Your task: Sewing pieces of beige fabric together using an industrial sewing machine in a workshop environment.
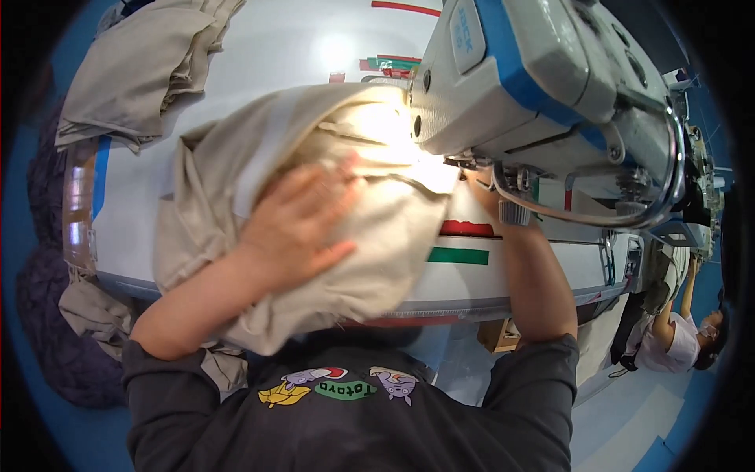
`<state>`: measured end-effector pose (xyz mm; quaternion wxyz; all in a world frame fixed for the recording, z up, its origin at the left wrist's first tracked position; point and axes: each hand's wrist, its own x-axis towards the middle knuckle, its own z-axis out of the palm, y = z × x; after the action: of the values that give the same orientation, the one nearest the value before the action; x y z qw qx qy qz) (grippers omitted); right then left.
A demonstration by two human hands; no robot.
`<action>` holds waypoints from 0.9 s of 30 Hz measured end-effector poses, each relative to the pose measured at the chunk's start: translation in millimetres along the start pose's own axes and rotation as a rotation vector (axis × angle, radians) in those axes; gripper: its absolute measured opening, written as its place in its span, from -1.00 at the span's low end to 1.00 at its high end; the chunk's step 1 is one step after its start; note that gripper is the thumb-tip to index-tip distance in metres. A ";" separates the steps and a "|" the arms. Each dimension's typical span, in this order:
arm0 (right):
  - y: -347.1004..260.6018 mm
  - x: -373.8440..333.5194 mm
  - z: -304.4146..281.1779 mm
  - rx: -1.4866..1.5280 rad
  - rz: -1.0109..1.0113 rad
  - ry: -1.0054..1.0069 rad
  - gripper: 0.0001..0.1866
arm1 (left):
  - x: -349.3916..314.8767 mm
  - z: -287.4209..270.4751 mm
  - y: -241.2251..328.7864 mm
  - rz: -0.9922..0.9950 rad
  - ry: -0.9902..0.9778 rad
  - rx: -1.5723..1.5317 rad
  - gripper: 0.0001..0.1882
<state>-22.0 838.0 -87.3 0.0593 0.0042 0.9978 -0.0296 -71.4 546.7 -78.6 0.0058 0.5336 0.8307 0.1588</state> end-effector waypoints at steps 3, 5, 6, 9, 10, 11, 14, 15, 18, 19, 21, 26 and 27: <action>-7.2 -6.6 3.2 -0.084 0.063 0.051 -0.69 | -5.2 -10.7 -16.4 -0.009 -0.050 0.067 -0.27; -5.2 -7.0 3.6 -0.151 0.097 0.094 -0.69 | -2.4 -13.1 -16.3 -0.002 -0.118 0.092 -0.28; -4.1 -7.5 3.5 -0.185 0.114 0.115 -0.69 | -0.1 -15.8 -14.8 0.031 -0.122 0.112 -0.31; 9.2 -13.4 14.2 0.040 0.174 0.231 -0.65 | 3.3 -10.2 -1.4 0.194 -0.080 0.073 -0.33; 9.0 -17.0 15.2 0.116 0.078 0.293 -0.68 | 1.9 -5.8 5.6 0.318 -0.042 0.015 -0.33; 10.9 -21.2 13.1 0.185 -0.015 0.357 -0.71 | 3.3 -1.5 19.6 0.324 -0.041 0.013 -0.33; -2.9 -26.3 7.0 0.370 -0.272 0.377 -0.76 | 6.4 16.1 70.4 0.138 0.061 -0.321 -0.37; -10.9 -26.3 0.0 0.250 -0.533 0.414 -0.78 | 7.8 22.6 82.6 0.017 0.126 -0.245 -0.42; -15.8 -20.0 -12.9 0.536 -0.640 0.263 -0.68 | 7.3 26.7 87.8 -0.181 0.238 -0.188 -0.59; -13.4 -20.1 -16.4 0.502 -0.660 0.195 -0.63 | 9.5 28.4 87.7 -0.252 0.273 -0.200 -0.70; 1.3 -14.9 -4.6 0.555 -0.675 0.235 -0.61 | 7.2 33.7 81.6 -0.210 0.284 -0.177 -0.72; 5.2 -0.4 -15.7 0.678 -0.614 -0.051 -0.77 | -1.3 27.5 61.5 -0.220 0.286 -0.299 -0.76; 6.4 2.2 -15.7 0.748 -0.549 -0.129 -0.84 | 1.5 25.8 68.3 -0.227 0.289 -0.294 -0.76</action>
<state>-26.1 845.3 -72.3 0.1057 -0.2405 0.8771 -0.4021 -7.0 580.7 -84.5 -0.0175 0.4021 0.8454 0.3510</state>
